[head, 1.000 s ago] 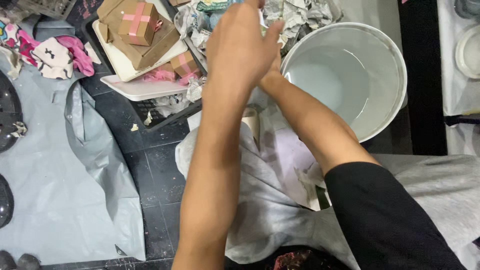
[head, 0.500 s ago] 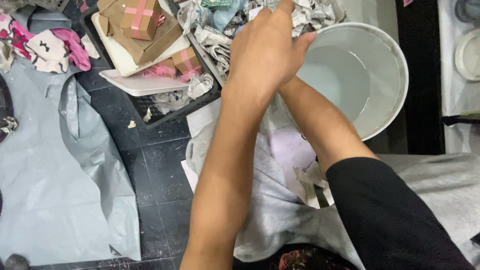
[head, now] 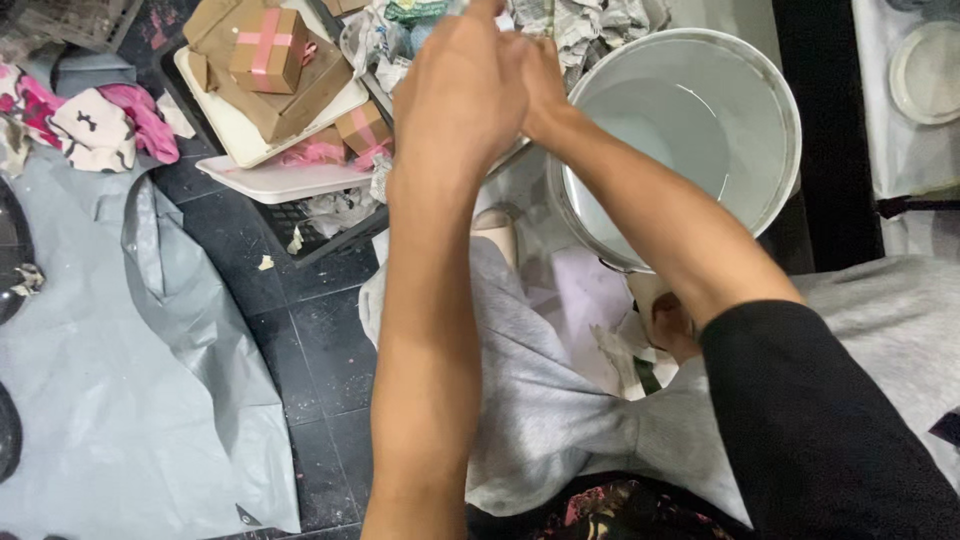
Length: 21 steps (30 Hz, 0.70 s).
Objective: The person wipes a glass, a small dish, and a mug with a cloth, then wraps each item in newspaper and places them on a shelf. The person repeats this process for several items.
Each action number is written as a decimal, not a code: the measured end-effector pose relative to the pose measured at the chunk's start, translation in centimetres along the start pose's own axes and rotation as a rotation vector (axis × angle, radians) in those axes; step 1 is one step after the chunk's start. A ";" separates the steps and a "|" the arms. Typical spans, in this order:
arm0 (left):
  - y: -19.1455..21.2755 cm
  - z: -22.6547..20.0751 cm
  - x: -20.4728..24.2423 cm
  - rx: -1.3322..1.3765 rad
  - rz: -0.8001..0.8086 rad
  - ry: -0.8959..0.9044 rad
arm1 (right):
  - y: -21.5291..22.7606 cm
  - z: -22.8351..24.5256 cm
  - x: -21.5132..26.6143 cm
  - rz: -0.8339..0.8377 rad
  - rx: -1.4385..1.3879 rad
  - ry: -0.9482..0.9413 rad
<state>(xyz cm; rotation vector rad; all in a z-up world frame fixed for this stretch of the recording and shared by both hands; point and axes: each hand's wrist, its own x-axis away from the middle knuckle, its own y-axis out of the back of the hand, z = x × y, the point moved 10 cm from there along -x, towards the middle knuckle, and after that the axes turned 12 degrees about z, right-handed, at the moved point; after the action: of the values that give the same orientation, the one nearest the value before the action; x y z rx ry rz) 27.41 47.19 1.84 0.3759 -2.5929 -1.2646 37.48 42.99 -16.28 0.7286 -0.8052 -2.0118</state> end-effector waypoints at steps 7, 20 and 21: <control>2.3 0.1 0.1 0.005 -0.122 -0.009 | 9.7 0.8 3.9 -0.242 -0.802 -0.113; -4.8 -8.4 1.3 0.910 0.343 -0.441 | 23.7 6.2 21.8 -0.426 -0.816 -0.023; -5.0 -9.1 1.6 0.891 0.326 -0.459 | 24.0 5.5 23.5 -0.468 -0.879 -0.077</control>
<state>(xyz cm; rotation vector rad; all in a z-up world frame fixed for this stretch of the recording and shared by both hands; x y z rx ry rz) 29.45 37.06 3.49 -0.2387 -3.2948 -0.0233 33.48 13.71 0.55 0.3248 0.2819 -2.5068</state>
